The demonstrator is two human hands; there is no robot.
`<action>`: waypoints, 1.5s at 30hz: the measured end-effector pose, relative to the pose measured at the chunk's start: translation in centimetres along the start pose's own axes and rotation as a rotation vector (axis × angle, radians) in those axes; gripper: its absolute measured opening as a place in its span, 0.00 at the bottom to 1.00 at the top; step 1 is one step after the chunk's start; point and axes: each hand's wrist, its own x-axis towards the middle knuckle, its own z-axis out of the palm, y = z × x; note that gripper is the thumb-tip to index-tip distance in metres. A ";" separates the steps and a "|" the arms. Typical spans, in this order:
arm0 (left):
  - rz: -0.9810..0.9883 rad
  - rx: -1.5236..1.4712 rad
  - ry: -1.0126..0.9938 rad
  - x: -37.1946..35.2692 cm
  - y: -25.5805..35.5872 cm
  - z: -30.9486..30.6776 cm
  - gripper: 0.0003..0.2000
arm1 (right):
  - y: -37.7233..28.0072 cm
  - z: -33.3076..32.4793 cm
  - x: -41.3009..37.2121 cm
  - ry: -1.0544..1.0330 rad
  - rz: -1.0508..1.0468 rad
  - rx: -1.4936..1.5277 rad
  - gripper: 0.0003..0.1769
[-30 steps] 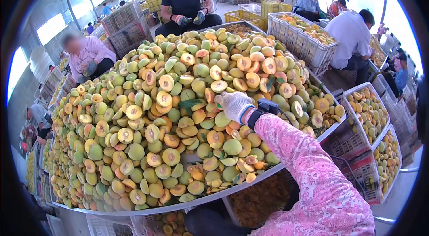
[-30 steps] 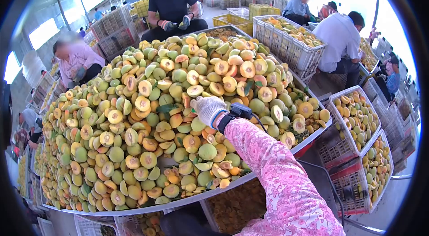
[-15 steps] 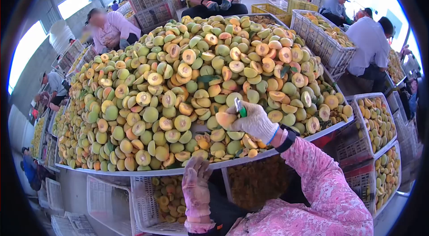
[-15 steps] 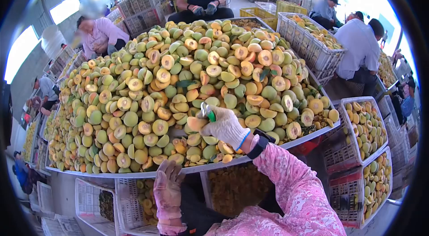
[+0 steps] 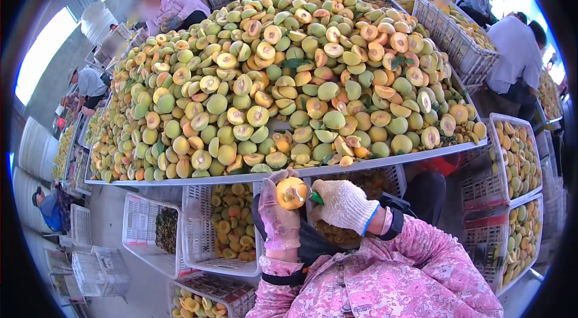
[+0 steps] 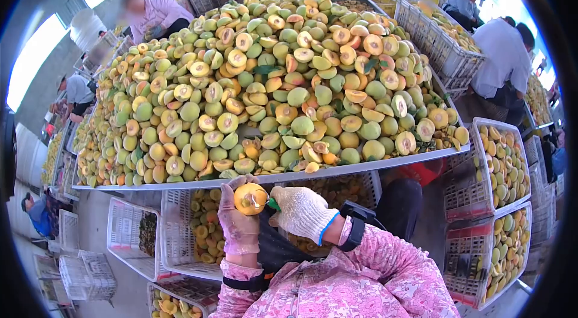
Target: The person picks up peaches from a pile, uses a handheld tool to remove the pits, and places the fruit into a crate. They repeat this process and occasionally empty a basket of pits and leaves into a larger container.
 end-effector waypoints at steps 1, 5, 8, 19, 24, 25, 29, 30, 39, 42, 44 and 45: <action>0.078 0.156 0.005 -0.2 -0.3 0.1 0.22 | 0.1 0.5 0.0 0.008 0.004 0.009 0.25; 0.110 0.242 -0.081 -1.1 -0.4 0.8 0.18 | 0.7 2.5 0.2 -0.006 0.056 0.056 0.25; 0.154 0.415 -0.132 -1.5 -0.5 0.8 0.16 | 0.7 2.9 0.0 -0.031 0.123 0.143 0.24; 0.103 0.600 -0.176 -0.3 -0.9 -3.6 0.17 | -0.9 4.3 0.7 -0.354 0.289 0.381 0.26; -0.064 0.394 -0.068 1.2 -0.9 -5.2 0.16 | -1.5 5.4 2.3 -0.377 0.291 0.343 0.22; -0.068 0.339 -0.026 1.4 -0.9 -5.3 0.16 | -1.1 6.2 2.9 -0.305 0.246 0.300 0.23; 0.002 0.124 0.030 2.8 -0.8 -5.6 0.19 | -1.0 7.4 4.4 -0.086 0.146 0.238 0.24; 0.017 0.134 0.027 2.8 -0.8 -5.7 0.19 | -1.2 7.5 4.5 -0.053 0.142 0.254 0.24; 0.053 0.433 -0.040 3.0 0.4 -7.0 0.15 | -1.2 9.0 6.1 -0.113 0.092 0.223 0.23; -0.010 0.418 -0.097 3.2 0.7 -7.6 0.17 | -1.4 9.0 5.7 -0.182 0.150 0.242 0.22; -0.019 0.394 -0.173 3.3 0.8 -7.7 0.17 | -1.5 8.4 5.3 -0.291 0.143 0.269 0.21; -0.042 0.391 -0.199 3.2 1.1 -7.5 0.19 | -1.8 8.1 4.9 -0.345 0.142 0.284 0.21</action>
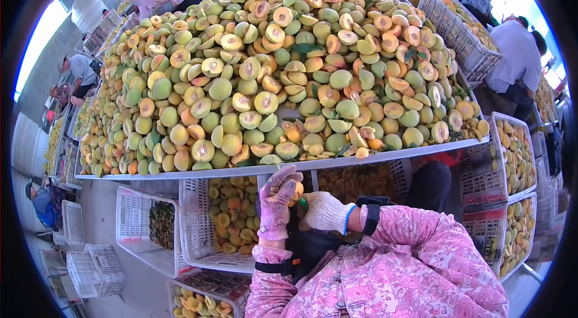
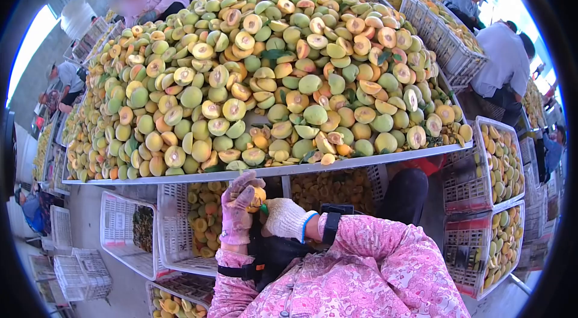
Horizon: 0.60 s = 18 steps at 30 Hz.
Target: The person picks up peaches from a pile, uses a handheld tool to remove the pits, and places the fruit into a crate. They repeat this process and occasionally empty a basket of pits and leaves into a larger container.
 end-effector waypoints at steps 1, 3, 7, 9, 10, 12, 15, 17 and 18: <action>-0.042 -0.062 -0.058 0.0 0.3 -0.2 0.20 | -0.5 0.0 -0.7 -0.082 0.059 0.103 0.19; -0.124 -0.187 -0.173 0.0 0.8 -0.7 0.22 | -1.9 0.2 -2.0 -0.247 0.178 0.307 0.17; -0.112 -0.190 -0.104 0.0 0.7 -0.4 0.23 | -1.9 1.6 -1.4 -0.278 0.121 0.448 0.15; -0.116 -0.204 -0.034 -0.2 0.9 0.1 0.22 | -1.2 1.6 -1.3 -0.302 0.059 0.710 0.14; -0.112 -0.210 0.000 -0.1 1.2 0.3 0.21 | -1.1 1.3 -1.4 -0.322 0.048 0.792 0.14; -0.122 -0.253 0.045 -0.1 1.5 0.4 0.21 | -1.5 0.7 -1.8 -0.382 0.063 0.860 0.14; -0.115 -0.231 -0.002 -0.1 1.6 0.5 0.20 | -1.0 0.8 -1.9 -0.392 0.040 0.827 0.14; -0.094 -0.095 0.006 -0.1 1.3 1.0 0.19 | -0.4 0.9 -1.6 -0.384 0.037 0.765 0.14; -0.083 -0.028 0.006 -0.1 1.1 1.3 0.19 | 0.0 1.0 -1.6 -0.381 0.054 0.742 0.14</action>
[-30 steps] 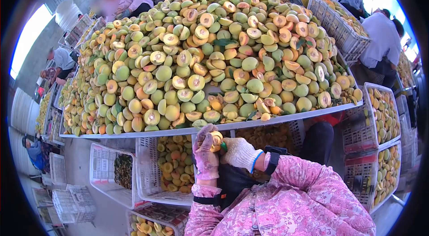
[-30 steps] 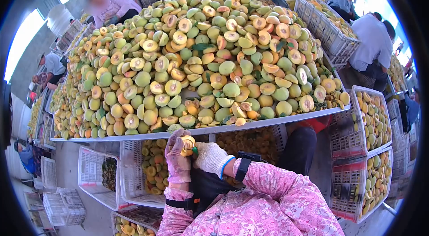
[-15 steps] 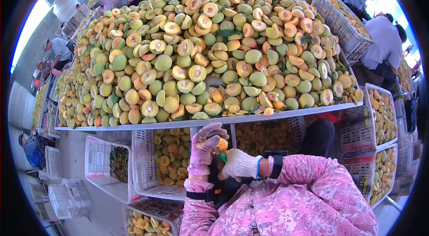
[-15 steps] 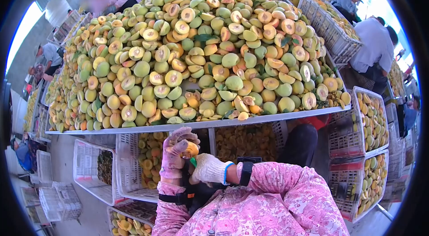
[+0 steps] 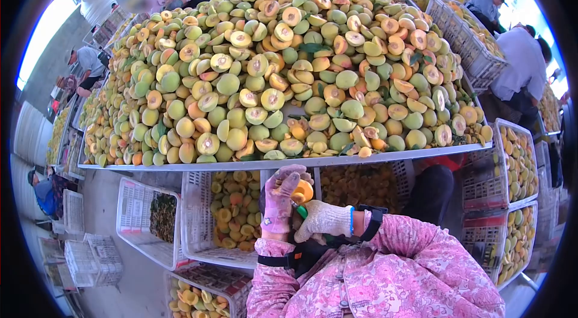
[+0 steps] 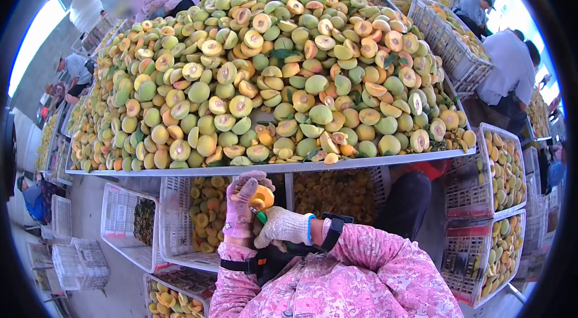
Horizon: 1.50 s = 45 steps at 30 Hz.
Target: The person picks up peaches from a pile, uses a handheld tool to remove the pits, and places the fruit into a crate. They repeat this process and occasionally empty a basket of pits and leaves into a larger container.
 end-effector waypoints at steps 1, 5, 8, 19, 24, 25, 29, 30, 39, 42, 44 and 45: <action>-0.013 -0.022 -0.026 0.0 -0.1 0.1 0.19 | 0.3 -0.2 0.0 0.014 0.017 -0.021 0.14; -0.074 -0.081 -0.130 -0.4 0.1 0.3 0.20 | 0.3 0.2 -1.5 -0.114 0.097 0.303 0.13; -0.087 -0.154 -0.258 -0.3 0.4 1.1 0.20 | 1.2 -0.4 -2.1 -0.258 0.053 0.403 0.13; 0.253 -0.144 0.183 -1.4 2.7 -1.6 0.23 | -1.6 -6.4 -10.1 0.180 0.165 -1.387 0.18; 0.228 0.041 0.624 -0.5 2.1 -13.7 0.27 | -9.2 -8.7 -9.0 0.523 -0.039 -1.389 0.19; 0.205 0.116 0.698 -0.1 2.1 -15.0 0.28 | -9.5 -10.3 -6.2 0.545 -0.107 -1.460 0.20; 0.182 0.132 0.683 -0.2 1.3 -17.3 0.28 | -16.1 -11.3 3.4 0.799 -0.333 -1.291 0.21; 0.202 0.055 0.679 -0.2 1.4 -16.4 0.24 | -17.3 -11.9 5.6 0.841 -0.445 -1.240 0.22; 0.160 -0.077 0.580 0.3 3.3 -8.0 0.16 | -18.3 -14.1 14.7 0.850 -0.325 -0.990 0.28; 0.175 -0.108 0.450 0.8 3.3 -5.7 0.16 | -17.2 -12.8 10.7 0.600 -0.397 -0.403 0.23; 0.146 -0.159 0.407 1.3 3.8 -3.0 0.18 | -17.0 -9.4 5.8 0.428 -0.382 -0.051 0.23; 0.195 -0.159 0.322 1.6 3.3 -2.1 0.25 | -16.1 -8.3 4.1 0.351 -0.380 0.033 0.24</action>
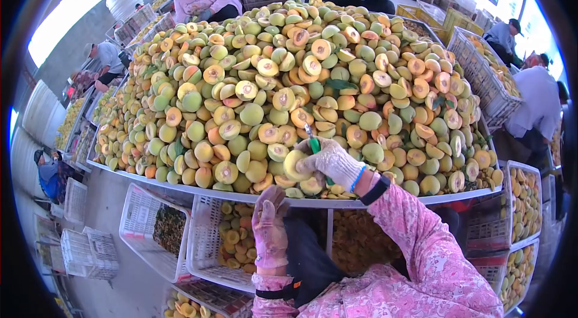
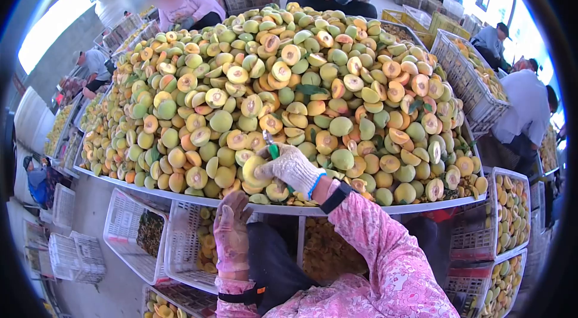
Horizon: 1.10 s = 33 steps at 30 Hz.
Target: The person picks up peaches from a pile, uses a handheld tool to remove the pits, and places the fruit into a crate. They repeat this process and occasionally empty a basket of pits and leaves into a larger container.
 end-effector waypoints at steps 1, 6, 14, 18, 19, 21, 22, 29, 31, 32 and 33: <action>0.002 -0.132 -0.041 -0.1 -0.8 1.1 0.28 | 0.6 0.6 -1.8 -0.003 -0.016 0.008 0.24; -0.141 -0.494 -0.172 -2.0 -2.5 3.9 0.28 | 5.9 1.9 -7.7 0.159 -0.216 -0.389 0.23; -0.210 -0.475 -0.177 -5.0 -3.0 3.9 0.22 | 7.3 0.3 -14.9 0.259 -0.363 -1.068 0.25; -0.238 -0.407 -0.162 -6.1 -3.0 4.8 0.25 | 8.7 0.8 -16.2 0.245 -0.271 -1.203 0.22; -0.224 -0.376 -0.182 -6.0 -3.5 4.6 0.26 | 9.2 0.7 -16.1 0.255 -0.317 -1.218 0.20; -0.218 -0.323 -0.187 -6.3 -3.8 4.7 0.27 | 10.5 0.7 -15.3 0.275 -0.305 -1.270 0.20; -0.225 -0.303 -0.172 -6.5 -3.9 4.9 0.27 | 11.0 0.7 -14.9 0.283 -0.299 -1.296 0.20; -0.346 -0.342 -0.196 -5.4 -5.9 2.8 0.20 | 13.0 -0.4 -11.9 0.106 -0.231 -1.376 0.16; -0.301 -0.286 -0.185 -5.5 -6.6 2.2 0.18 | 13.7 -0.5 -11.2 0.072 -0.229 -1.350 0.15; -0.280 -0.259 -0.179 -5.5 -6.6 2.2 0.18 | 13.7 -0.5 -11.1 0.055 -0.227 -1.337 0.15; -0.282 -0.265 -0.179 -5.5 -6.6 2.1 0.17 | 13.7 -0.4 -11.1 0.062 -0.218 -1.304 0.15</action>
